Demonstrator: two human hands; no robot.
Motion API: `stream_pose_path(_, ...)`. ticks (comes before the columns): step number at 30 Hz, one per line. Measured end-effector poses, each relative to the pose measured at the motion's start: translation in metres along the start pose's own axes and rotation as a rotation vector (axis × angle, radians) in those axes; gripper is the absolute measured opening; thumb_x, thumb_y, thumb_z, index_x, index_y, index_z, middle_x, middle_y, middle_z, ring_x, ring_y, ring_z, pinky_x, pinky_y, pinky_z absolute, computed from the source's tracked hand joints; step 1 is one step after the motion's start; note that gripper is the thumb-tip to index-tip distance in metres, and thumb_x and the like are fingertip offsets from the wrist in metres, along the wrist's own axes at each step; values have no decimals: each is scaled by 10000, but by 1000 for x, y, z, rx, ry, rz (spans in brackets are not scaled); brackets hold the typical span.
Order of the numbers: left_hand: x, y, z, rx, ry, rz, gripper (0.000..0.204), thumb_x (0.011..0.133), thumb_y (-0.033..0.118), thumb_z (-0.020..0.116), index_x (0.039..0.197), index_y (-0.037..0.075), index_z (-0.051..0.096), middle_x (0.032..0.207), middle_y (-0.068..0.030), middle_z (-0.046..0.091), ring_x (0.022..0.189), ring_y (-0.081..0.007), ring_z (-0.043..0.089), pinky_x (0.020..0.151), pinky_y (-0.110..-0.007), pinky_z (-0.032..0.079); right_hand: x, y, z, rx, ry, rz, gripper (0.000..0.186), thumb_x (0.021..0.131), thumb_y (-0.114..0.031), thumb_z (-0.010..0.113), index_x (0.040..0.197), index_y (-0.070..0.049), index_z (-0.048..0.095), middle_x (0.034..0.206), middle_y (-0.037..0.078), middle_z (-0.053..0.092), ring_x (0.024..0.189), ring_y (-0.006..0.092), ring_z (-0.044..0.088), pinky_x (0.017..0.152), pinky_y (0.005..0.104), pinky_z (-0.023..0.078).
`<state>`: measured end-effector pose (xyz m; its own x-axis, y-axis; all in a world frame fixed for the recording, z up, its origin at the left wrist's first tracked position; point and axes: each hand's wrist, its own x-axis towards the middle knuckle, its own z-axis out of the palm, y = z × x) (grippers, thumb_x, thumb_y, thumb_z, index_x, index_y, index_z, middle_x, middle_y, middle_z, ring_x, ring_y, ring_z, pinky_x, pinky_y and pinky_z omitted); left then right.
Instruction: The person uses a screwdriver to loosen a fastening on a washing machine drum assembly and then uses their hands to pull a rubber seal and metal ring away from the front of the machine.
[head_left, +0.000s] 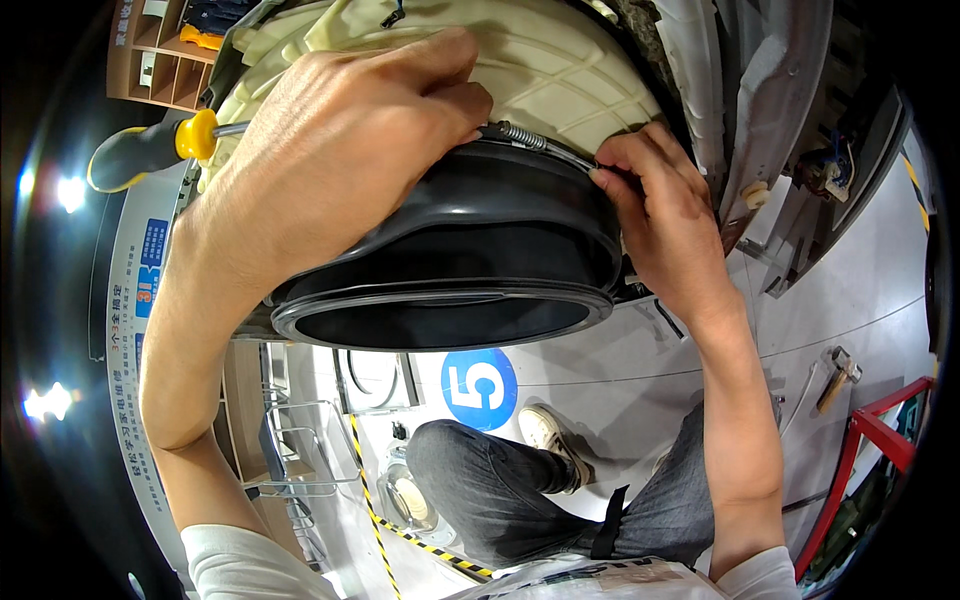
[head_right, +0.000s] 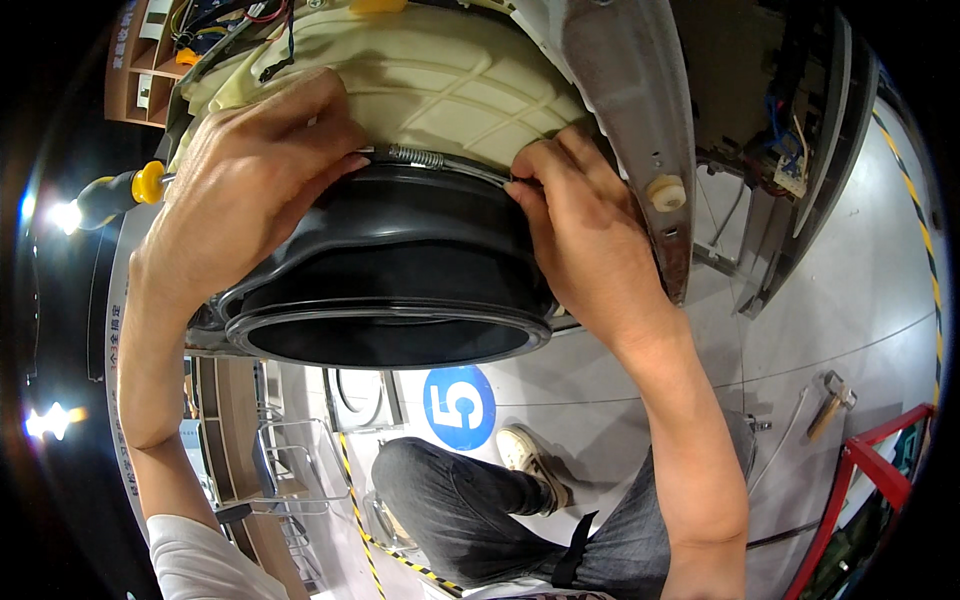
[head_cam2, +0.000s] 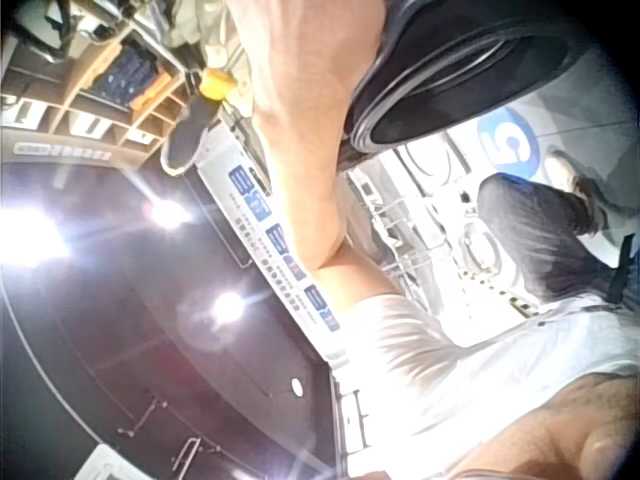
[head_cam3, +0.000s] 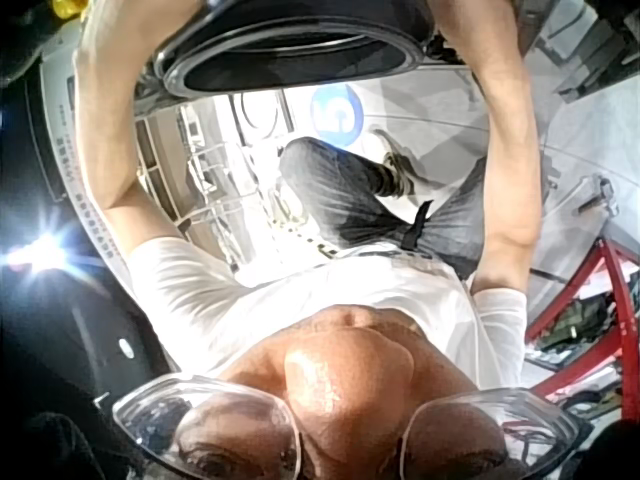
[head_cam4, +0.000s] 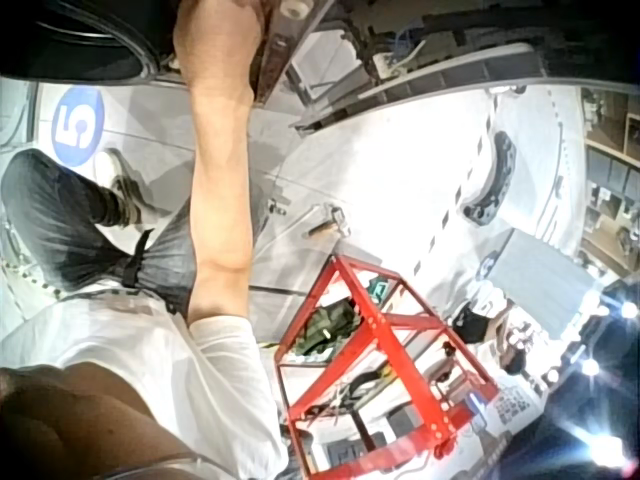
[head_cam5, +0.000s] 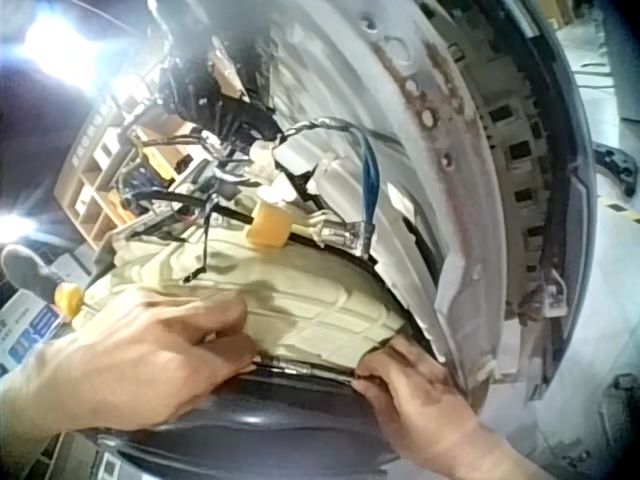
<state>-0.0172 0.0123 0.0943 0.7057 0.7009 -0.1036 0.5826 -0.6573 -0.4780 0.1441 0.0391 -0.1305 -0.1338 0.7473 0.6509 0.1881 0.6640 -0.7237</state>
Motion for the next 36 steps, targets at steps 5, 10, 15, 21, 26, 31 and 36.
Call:
stream_pose_path(5,0,2,7,2,45,-31,128,850,80,742,954,17,702,972,-115,634,788,-317,665,716,-428,520,-3,2,2,4,7,11,129,919,-57,677,1020,-53,597,1048,140,616,855,356,629,763,446,495)
stream_pose_path(10,1,0,5,-49,31,-47,107,872,66,722,956,18,675,949,-118,663,821,-319,685,743,-428,540,-1,0,1,0,5,11,134,910,-32,677,1018,-40,598,1010,140,607,851,342,626,761,425,498)
stream_pose_path(15,-1,-1,3,-15,-21,-26,153,873,53,718,1007,20,652,948,-132,663,849,-340,684,754,-444,539,-1,1,3,-20,50,-49,155,877,45,687,995,1,596,907,117,588,817,295,621,730,369,497)
stream_pose_path(21,7,7,4,-201,49,-27,192,835,-18,721,1018,22,676,1016,-159,657,880,-362,676,755,-445,534,-1,1,-2,15,-14,17,115,928,-61,664,1020,-52,596,1025,140,606,875,367,623,766,457,493)
stream_pose_path(26,-6,-1,2,-112,58,-18,201,829,-40,716,1020,6,677,979,-148,651,847,-360,671,724,-432,528,0,-1,1,26,17,-18,129,896,10,676,993,-15,595,939,132,592,844,338,610,747,414,487)
stream_pose_path(31,4,6,7,-233,71,-29,195,848,-7,720,1038,-3,679,974,-153,644,811,-359,663,725,-426,528,-1,2,4,10,41,-35,129,890,18,675,988,-9,596,949,136,596,862,344,608,761,414,484)
stream_pose_path(36,6,11,17,-181,36,-78,192,860,-6,704,1050,-6,678,994,-155,647,848,-386,659,737,-451,521,-1,0,3,79,39,-10,146,874,63,677,986,13,598,901,129,590,828,325,609,742,393,488)
